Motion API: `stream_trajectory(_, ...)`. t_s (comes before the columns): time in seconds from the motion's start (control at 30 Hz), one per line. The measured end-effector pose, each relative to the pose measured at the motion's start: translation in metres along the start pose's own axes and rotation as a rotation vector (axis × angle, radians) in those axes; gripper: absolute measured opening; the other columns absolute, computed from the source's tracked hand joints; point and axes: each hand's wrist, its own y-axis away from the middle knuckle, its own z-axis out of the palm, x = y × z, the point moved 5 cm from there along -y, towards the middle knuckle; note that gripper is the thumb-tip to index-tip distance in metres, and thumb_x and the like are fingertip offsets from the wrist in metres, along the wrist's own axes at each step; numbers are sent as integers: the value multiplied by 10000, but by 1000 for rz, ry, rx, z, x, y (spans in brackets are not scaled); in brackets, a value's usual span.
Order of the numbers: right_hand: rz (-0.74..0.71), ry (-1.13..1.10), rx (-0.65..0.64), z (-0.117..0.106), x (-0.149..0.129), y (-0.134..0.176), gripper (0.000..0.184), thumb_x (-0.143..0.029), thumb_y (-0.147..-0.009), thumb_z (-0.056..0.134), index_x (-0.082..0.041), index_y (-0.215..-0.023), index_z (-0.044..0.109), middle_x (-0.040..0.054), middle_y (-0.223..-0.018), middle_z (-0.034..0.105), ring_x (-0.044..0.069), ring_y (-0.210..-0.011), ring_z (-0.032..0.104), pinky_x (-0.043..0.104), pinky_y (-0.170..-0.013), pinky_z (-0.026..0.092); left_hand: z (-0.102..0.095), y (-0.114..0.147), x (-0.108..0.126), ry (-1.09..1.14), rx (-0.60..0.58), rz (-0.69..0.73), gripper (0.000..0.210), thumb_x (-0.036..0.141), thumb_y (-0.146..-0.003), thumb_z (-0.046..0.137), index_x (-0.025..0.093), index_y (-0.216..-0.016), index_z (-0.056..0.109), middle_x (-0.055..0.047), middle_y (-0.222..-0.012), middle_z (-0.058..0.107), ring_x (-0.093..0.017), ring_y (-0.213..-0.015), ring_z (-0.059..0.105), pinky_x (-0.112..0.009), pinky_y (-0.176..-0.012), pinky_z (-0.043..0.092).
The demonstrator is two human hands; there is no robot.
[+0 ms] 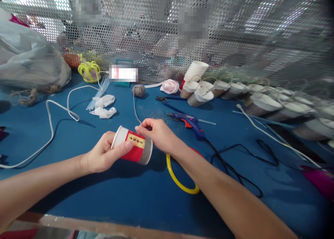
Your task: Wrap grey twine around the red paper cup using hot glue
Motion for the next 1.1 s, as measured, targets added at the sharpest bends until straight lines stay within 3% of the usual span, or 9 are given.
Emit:
stream_trajectory(0.13,0,9,3,3,4,-1,252,-367,-762,540,-164,-613,538,-36,-525,500,86,-485,413,217,-457,317,2,1,-10,269,87,-224,373,440,-751,589,108,-583,614,-9,-539,542,-75,-481,427,-188,-460,356)
stream_trajectory(0.27,-1,40,18,6,10,-4,292,-408,-775,517,-178,-595,521,-43,-487,483,90,-445,406,222,-432,312,3,0,-10,418,175,-306,350,436,-673,671,99,-586,641,-7,-525,570,-62,-463,443,-168,-455,362)
stream_trajectory(0.33,-8,82,72,1,10,-6,283,-399,-779,515,-179,-601,532,-17,-538,533,111,-501,466,238,-482,352,1,-3,-10,465,227,-329,346,439,-643,693,99,-604,647,-8,-529,582,-64,-461,459,-166,-453,368)
stream_trajectory(0.47,-35,163,288,-25,-2,-1,211,-352,-809,480,-166,-776,572,72,-824,632,175,-761,561,291,-664,403,-8,-10,-15,534,397,-413,340,432,-609,714,103,-641,632,-1,-542,578,-69,-463,479,-166,-449,371)
stream_trajectory(0.57,-86,156,262,-29,-22,11,265,-409,-818,467,-177,-755,579,39,-718,644,151,-656,577,260,-588,420,-13,-13,-20,527,460,-491,326,412,-626,704,99,-683,634,1,-548,579,-68,-457,480,-162,-432,348)
stream_trajectory(0.7,-136,182,90,-11,-35,23,122,-302,-756,571,-185,-750,607,18,-727,674,135,-620,596,245,-579,453,-14,-14,-22,551,477,-495,317,410,-649,688,101,-699,642,-9,-560,608,-81,-488,511,-161,-448,354)
stream_trajectory(1.1,-118,311,160,-1,-32,23,71,-224,-730,543,-188,-678,577,39,-699,666,162,-636,605,279,-600,469,-11,-11,-19,488,458,-478,274,387,-715,636,118,-746,676,19,-508,583,-83,-487,506,-168,-481,367)
